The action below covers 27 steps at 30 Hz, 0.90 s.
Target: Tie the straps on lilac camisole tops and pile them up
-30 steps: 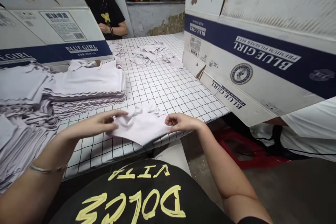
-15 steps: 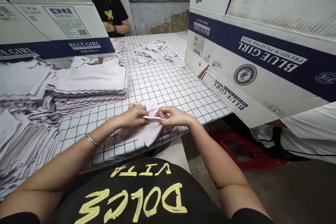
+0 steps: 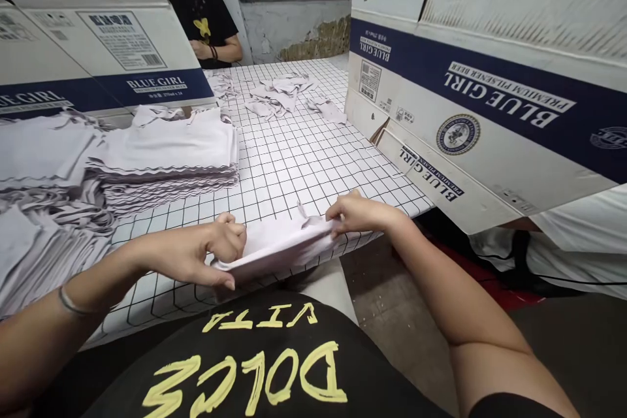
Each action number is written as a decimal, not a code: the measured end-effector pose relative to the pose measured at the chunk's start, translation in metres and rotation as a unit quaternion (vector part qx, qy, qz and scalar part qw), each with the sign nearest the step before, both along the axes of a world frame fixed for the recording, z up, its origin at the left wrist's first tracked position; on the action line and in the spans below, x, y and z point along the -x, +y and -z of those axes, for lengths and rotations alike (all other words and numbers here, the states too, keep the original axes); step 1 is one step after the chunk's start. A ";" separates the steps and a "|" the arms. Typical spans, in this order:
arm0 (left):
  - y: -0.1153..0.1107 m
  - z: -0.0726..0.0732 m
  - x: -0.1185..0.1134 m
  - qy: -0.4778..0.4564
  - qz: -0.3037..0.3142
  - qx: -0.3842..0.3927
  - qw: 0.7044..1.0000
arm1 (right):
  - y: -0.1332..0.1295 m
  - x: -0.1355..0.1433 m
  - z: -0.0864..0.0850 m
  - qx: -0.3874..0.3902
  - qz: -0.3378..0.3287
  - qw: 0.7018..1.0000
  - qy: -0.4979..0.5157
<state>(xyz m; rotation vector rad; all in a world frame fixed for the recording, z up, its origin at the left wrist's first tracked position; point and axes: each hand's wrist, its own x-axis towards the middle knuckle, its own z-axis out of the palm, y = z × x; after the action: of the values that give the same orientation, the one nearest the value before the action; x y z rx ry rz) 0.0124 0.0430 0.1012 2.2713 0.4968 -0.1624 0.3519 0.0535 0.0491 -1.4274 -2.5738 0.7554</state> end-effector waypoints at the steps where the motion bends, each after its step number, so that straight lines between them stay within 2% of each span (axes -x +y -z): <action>1: -0.002 0.002 0.001 0.022 -0.005 -0.034 0.999 | 0.000 -0.005 -0.003 -0.032 0.008 0.999 -0.034; 4: 0.000 0.007 0.007 0.052 -0.068 -0.165 0.982 | 0.000 -0.021 -0.022 -0.115 0.015 0.987 -0.113; 8: 0.013 -0.001 0.019 0.016 -0.180 -0.323 0.929 | -0.002 -0.036 -0.055 -0.249 0.028 0.963 -0.102; 10: 0.016 -0.003 0.020 0.014 -0.199 -0.362 0.911 | -0.004 -0.037 -0.060 -0.276 0.046 0.955 -0.102; 12: 0.015 0.005 0.015 0.052 -0.186 -0.362 0.912 | -0.006 -0.034 -0.050 -0.249 0.061 0.959 -0.123; 15: 0.007 0.033 0.000 0.138 -0.150 -0.322 0.925 | -0.010 -0.028 -0.015 -0.110 0.055 0.983 -0.139; 17: 0.001 0.055 -0.010 0.169 -0.134 -0.298 0.930 | -0.011 -0.024 0.009 -0.004 0.058 0.995 -0.081; 18: -0.002 0.064 -0.014 0.172 -0.129 -0.291 0.932 | -0.010 -0.021 0.019 0.029 0.083 0.996 -0.031; 19: -0.004 0.071 -0.018 0.170 -0.128 -0.285 0.935 | -0.006 -0.016 0.027 0.042 0.126 0.991 0.025; 21: -0.005 0.080 -0.026 0.160 -0.134 -0.279 0.937 | 0.007 -0.001 0.037 0.012 0.234 0.966 0.114; 23: -0.004 0.083 -0.034 0.150 -0.163 -0.292 0.930 | 0.029 0.020 0.044 -0.038 0.307 0.942 0.132; 25: 0.000 0.085 -0.042 0.146 -0.200 -0.321 0.914 | 0.056 0.041 0.048 -0.039 0.319 0.943 0.089; 27: 0.005 0.088 -0.047 0.154 -0.221 -0.349 0.897 | 0.078 0.053 0.050 0.006 0.306 0.951 0.051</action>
<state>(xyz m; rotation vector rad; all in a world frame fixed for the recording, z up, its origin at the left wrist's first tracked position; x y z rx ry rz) 0.0595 0.0481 0.0135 2.7463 1.4132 -0.1237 0.2984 0.1316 -0.0005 -1.9733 -1.8692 0.7106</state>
